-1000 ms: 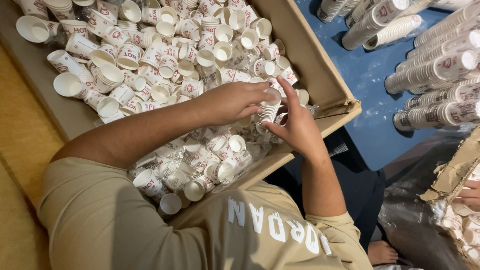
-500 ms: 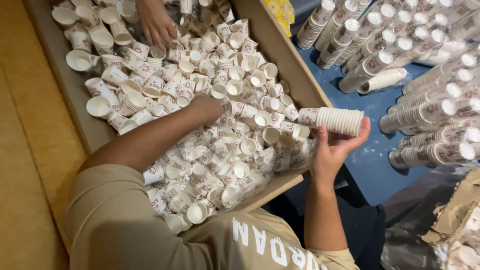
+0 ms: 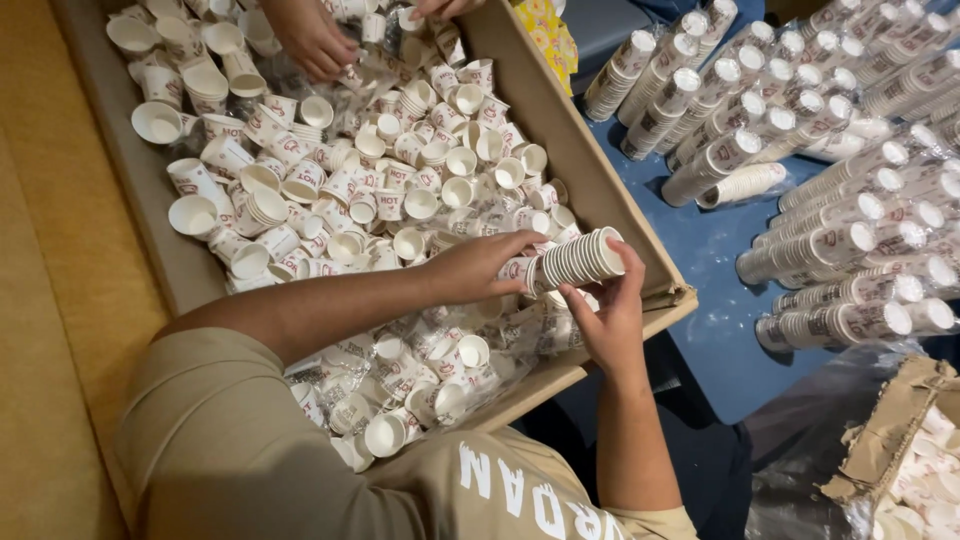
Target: Stacking small paper cups and placing them into plastic sleeves for packaging.
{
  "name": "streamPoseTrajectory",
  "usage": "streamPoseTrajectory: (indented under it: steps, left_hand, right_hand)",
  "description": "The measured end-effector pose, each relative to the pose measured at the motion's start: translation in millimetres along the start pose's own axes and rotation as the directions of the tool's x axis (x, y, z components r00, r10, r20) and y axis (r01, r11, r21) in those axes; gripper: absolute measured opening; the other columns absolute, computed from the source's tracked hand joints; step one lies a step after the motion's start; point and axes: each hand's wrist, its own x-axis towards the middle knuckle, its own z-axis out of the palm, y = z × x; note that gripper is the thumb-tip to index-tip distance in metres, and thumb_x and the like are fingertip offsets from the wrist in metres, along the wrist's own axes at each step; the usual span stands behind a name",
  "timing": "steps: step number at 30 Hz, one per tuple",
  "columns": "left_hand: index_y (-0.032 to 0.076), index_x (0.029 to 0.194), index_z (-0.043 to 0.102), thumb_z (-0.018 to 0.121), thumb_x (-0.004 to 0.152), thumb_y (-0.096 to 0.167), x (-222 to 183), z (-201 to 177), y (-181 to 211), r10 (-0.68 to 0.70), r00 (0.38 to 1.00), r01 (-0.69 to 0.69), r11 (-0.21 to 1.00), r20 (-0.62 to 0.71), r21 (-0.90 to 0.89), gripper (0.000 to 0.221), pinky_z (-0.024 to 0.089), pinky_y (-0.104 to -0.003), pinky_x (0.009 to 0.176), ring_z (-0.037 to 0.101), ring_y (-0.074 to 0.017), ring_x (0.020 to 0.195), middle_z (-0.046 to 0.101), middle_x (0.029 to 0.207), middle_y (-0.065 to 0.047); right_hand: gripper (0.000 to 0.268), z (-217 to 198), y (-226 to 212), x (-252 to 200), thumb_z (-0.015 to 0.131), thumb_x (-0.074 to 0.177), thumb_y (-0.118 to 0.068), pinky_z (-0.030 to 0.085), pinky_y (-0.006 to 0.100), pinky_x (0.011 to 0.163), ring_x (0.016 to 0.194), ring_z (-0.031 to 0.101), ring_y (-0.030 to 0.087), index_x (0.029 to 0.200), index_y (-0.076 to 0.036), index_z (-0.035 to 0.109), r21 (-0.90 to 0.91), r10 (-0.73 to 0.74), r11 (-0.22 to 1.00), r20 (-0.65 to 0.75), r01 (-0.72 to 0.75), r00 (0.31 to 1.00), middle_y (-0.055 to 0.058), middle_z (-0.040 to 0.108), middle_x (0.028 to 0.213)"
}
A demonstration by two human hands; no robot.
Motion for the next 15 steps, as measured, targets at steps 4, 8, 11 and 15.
streamPoseTrajectory:
  steps: [4, 8, 11, 15]
  left_hand:
    - [0.010, 0.149, 0.040, 0.079, 0.088, 0.025, 2, 8, 2, -0.008, 0.999, -0.007, 0.924, -0.038, -0.383, 0.074, 0.056, -0.045, 0.103, 0.067, -0.0313, 0.124, 0.057, 0.140, -0.021]
    - [0.013, 0.151, 0.021, 0.079, 0.080, 0.013, -1, -8, 22, -0.040, 0.992, 0.120, 0.647, 0.123, -0.753, 0.091, 0.060, -0.039, 0.091, 0.069, -0.0308, 0.110, 0.048, 0.138, -0.021]
    - [0.008, 0.149, 0.023, 0.080, 0.088, 0.022, 2, -22, 27, -0.093, 0.983, 0.153, 0.888, 0.158, -0.433, 0.085, 0.058, -0.033, 0.092, 0.069, -0.0226, 0.108, 0.055, 0.134, -0.017]
    - [0.003, 0.109, 0.064, 0.058, 0.101, 0.032, -13, -21, 2, -0.487, 0.676, 0.436, 0.869, 0.553, 0.233, 0.031, 0.057, -0.037, 0.059, 0.069, -0.0206, 0.065, 0.071, 0.099, -0.010]
  right_hand:
    - [0.089, -2, 6, -2, 0.078, 0.089, 0.006, 0.051, 0.043, 0.112, 0.132, 0.058, 0.028, 0.157, -0.012, 0.023, -0.011, -0.048, 0.999, 0.051, 0.048, 0.998, 0.020, 0.051, 0.144]
    - [0.121, 3, -12, -1, 0.089, 0.076, 0.001, 0.052, 0.047, 0.113, 0.136, 0.055, 0.029, 0.163, -0.021, 0.007, 0.222, -0.097, 0.972, 0.107, 0.071, 0.990, 0.018, 0.049, 0.148]
    - [0.122, -3, 11, -3, 0.087, 0.078, 0.006, 0.051, 0.049, 0.119, 0.146, 0.048, 0.028, 0.167, -0.025, 0.011, 0.141, -0.105, 0.983, -0.086, 0.116, 0.991, 0.013, 0.034, 0.161]
    - [0.116, -9, 5, -5, 0.088, 0.087, 0.008, 0.059, 0.044, 0.108, 0.130, 0.058, 0.027, 0.164, -0.023, 0.008, 0.232, 0.059, 0.973, -0.228, -0.005, 0.972, 0.014, 0.041, 0.152]
